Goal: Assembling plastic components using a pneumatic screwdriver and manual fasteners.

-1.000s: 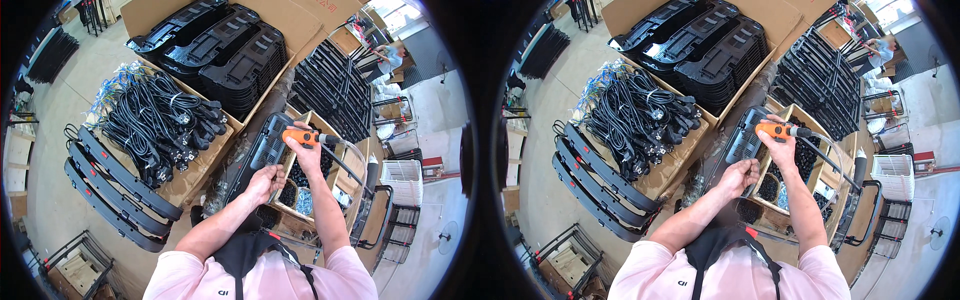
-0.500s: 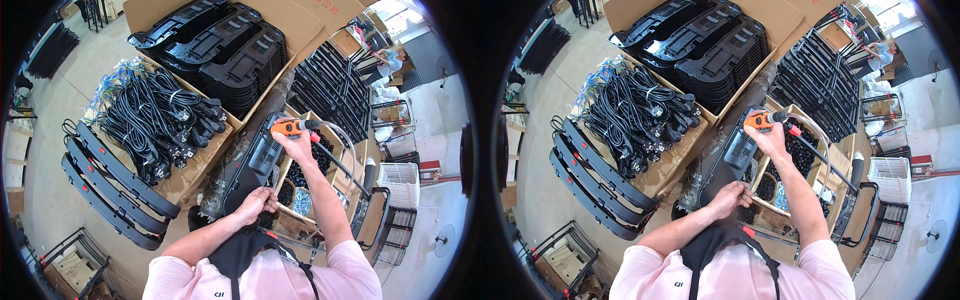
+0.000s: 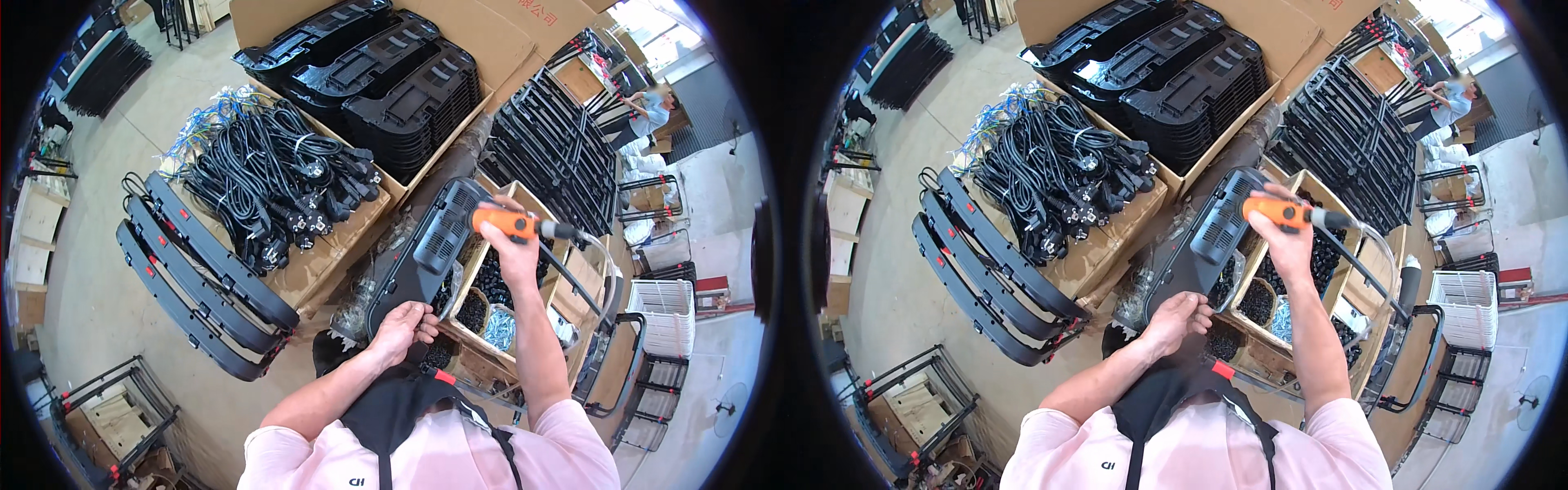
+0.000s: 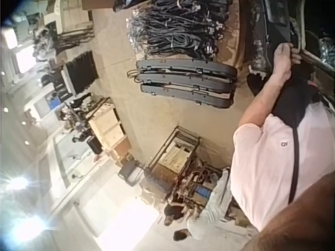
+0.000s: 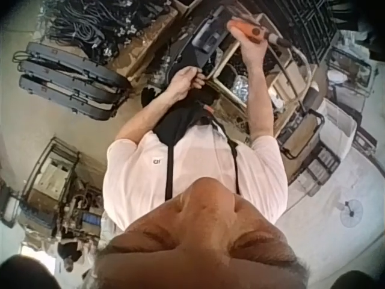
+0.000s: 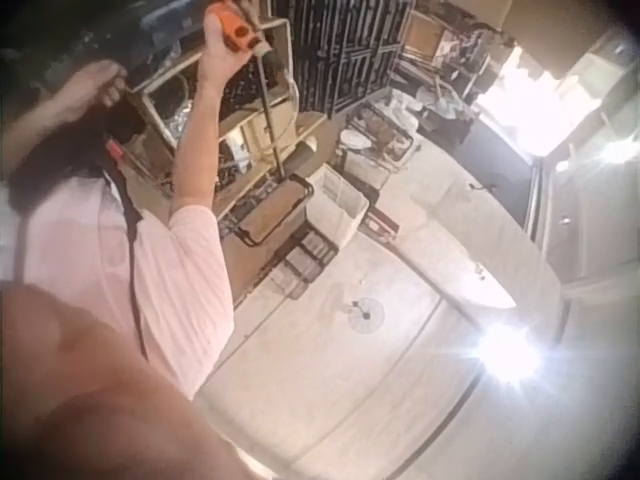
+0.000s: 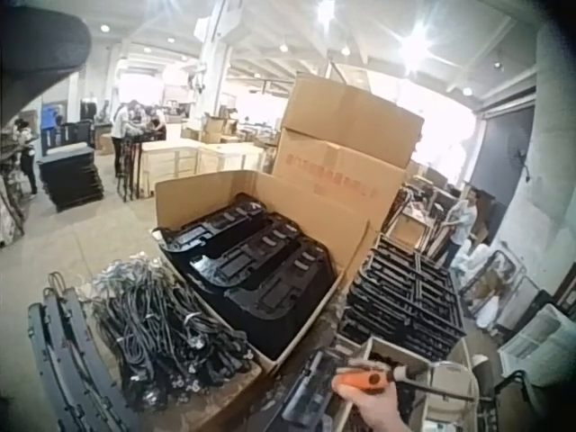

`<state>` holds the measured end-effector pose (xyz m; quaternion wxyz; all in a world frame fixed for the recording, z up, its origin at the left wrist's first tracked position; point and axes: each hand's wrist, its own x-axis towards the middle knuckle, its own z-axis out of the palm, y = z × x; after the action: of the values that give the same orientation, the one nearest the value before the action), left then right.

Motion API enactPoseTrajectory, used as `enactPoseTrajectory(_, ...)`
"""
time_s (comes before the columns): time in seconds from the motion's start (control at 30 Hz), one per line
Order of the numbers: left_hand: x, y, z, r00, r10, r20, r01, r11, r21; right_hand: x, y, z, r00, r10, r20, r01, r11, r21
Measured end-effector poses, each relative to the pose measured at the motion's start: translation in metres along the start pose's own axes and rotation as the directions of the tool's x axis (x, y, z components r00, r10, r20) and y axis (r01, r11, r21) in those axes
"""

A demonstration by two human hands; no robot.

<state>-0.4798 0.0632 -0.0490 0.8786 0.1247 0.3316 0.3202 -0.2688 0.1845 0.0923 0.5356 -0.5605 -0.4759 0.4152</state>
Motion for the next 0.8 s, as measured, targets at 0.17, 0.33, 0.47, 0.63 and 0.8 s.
enactPoseTrajectory(0.17,-0.004,-0.001,0.003,0.995,0.080,-0.051,-0.084,0.993,-0.085,-0.069,-0.007,-0.017,0.997,0.056,0.055,-0.056,0.998,0.010)
enactPoseTrajectory(0.33,-0.004,-0.006,-0.004,0.991,0.098,-0.093,-0.104,0.993,-0.062,-0.114,0.002,-0.022,0.989,0.121,0.086,-0.131,0.984,0.122)
enactPoseTrajectory(0.47,0.000,-0.008,0.004,0.985,0.037,-0.166,-0.086,0.951,-0.298,-0.129,0.002,-0.026,0.979,0.124,0.159,-0.145,0.981,0.127)
enactPoseTrajectory(0.63,-0.005,-0.006,0.001,0.995,0.082,-0.062,-0.098,0.939,-0.329,-0.134,0.008,-0.023,0.966,0.156,0.205,-0.187,0.973,0.138)
enactPoseTrajectory(0.8,-0.010,0.001,-0.002,0.992,0.124,-0.027,-0.126,0.938,-0.322,-0.134,0.013,-0.020,0.970,0.141,0.198,-0.171,0.975,0.140)
